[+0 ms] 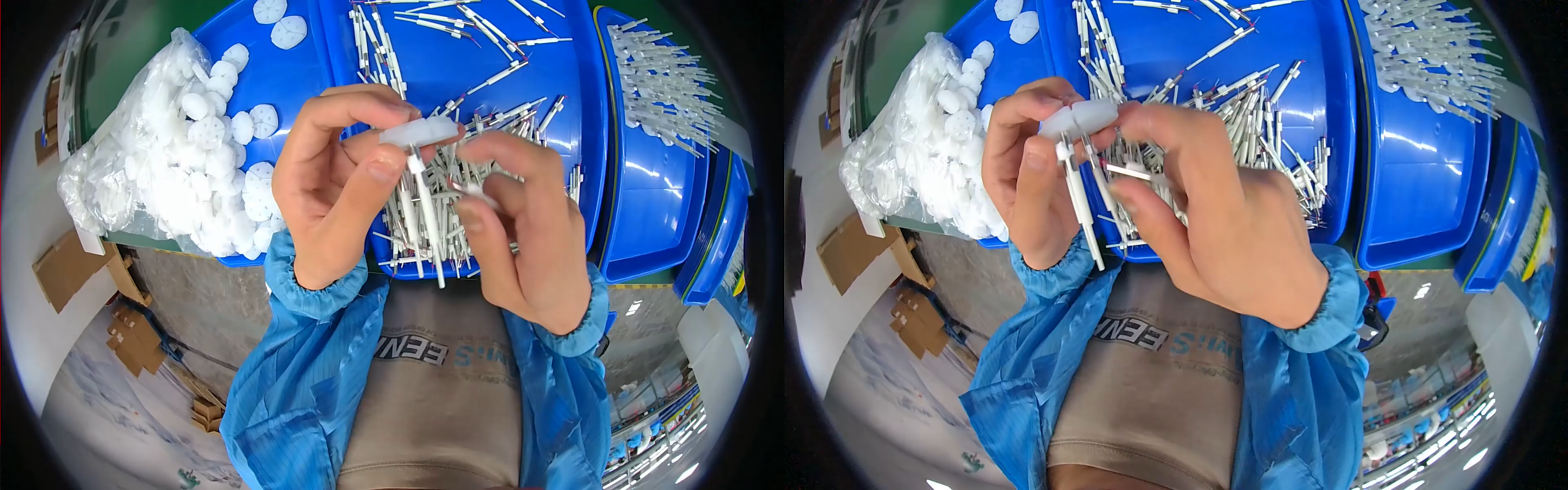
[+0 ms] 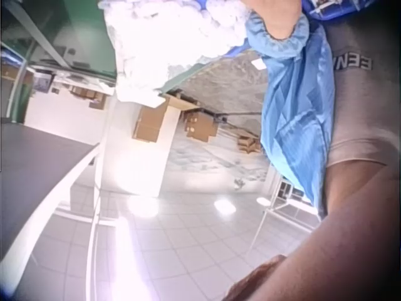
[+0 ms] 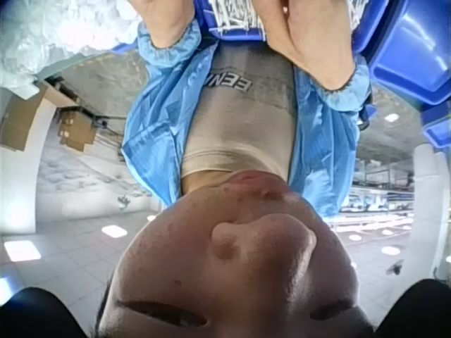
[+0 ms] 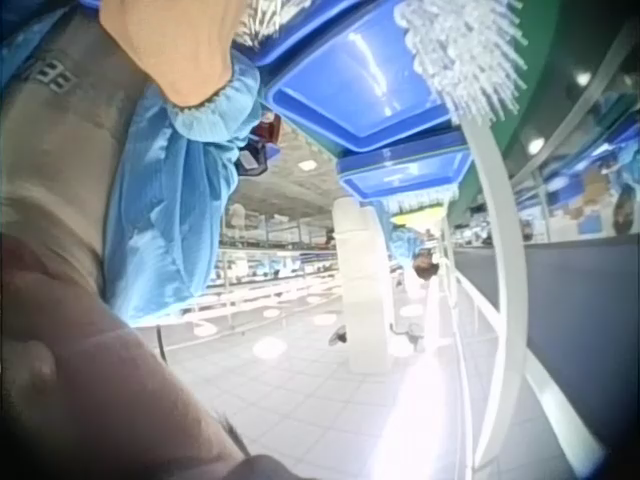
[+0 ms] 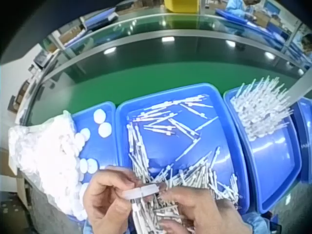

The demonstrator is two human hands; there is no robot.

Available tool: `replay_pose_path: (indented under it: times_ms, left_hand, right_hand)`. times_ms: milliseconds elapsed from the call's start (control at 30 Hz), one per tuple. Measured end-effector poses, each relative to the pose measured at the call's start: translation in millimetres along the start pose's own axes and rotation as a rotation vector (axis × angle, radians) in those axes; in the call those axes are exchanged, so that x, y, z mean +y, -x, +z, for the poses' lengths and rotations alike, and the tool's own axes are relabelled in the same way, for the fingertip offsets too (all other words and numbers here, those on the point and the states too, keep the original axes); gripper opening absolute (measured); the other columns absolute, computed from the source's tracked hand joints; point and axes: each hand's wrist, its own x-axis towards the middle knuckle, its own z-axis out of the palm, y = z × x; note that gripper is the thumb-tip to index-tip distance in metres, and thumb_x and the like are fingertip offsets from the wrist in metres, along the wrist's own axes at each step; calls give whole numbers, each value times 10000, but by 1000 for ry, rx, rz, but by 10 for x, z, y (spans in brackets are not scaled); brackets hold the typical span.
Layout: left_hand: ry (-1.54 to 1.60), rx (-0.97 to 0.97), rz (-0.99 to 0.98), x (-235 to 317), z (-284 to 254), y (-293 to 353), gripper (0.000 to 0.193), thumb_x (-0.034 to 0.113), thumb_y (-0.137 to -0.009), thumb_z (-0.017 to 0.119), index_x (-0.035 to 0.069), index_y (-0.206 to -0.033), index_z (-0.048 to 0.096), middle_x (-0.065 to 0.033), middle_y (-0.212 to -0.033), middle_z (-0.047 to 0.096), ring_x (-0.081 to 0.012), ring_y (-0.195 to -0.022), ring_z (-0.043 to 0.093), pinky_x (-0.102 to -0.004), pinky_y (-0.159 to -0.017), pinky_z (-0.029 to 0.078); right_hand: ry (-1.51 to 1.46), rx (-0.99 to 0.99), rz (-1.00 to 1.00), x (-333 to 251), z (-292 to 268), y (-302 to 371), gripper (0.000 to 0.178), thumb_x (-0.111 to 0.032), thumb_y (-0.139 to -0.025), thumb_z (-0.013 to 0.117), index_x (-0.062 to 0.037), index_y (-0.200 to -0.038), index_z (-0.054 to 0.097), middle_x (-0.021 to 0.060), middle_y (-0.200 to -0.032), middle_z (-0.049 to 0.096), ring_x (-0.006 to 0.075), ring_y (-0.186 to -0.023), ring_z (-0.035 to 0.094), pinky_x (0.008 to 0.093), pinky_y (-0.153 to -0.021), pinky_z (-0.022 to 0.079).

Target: The person assembles small white plastic components by hand, inserting metal pins into a circular plastic base.

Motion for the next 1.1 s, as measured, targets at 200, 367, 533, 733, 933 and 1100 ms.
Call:
replay_pose_path:
  times_ms: [200,367,533,733,933,1100]
  left_hand:
    - [-131,19,-16,19,102,-5,294,213,-944,600,-20,-1107,527,-165,-1089,537,-248,-873,623,-460,-861,551]
    - [-112,-147,70,-6,-4,25,246,-42,-903,597,-64,-1140,534,-183,-1172,541,-241,-1075,634,-348,-929,519]
    - [-226,-118,174,21,45,-2,312,-81,-808,707,-63,-1090,575,-180,-1118,583,-217,-998,657,-305,-844,550]
    - [-156,-33,163,33,43,11,366,-42,-680,849,-53,-988,652,-179,-1040,638,-198,-907,673,-278,-761,566]
    - [-576,-384,332,177,-111,-52,389,234,-838,782,-46,-982,552,-175,-1011,552,-399,-891,689,-515,-786,612]
    - [-429,-313,429,71,40,6,430,193,-794,821,-51,-1037,563,-200,-1031,553,-412,-898,689,-504,-773,616]
  right_hand:
    - [238,28,-48,6,31,-53,67,-10,-922,605,-36,-983,610,78,-687,620,165,-526,593,258,-513,443]
    - [233,12,-101,6,-2,-37,65,8,-893,629,-33,-942,619,85,-677,610,157,-498,586,263,-483,433]
    - [192,30,-167,52,-9,-61,72,13,-885,631,-32,-940,620,78,-672,611,150,-492,583,257,-478,428]
    - [-170,-136,-94,111,-29,-66,150,-81,-885,677,-40,-1006,600,81,-600,581,251,-457,587,347,-400,425]
    - [264,131,-465,172,114,-34,181,-133,-848,718,-41,-964,614,25,-534,526,184,-380,520,320,-358,393]
    - [175,120,-613,321,67,-89,237,-183,-756,767,-74,-916,630,39,-677,576,211,-540,571,311,-449,439]
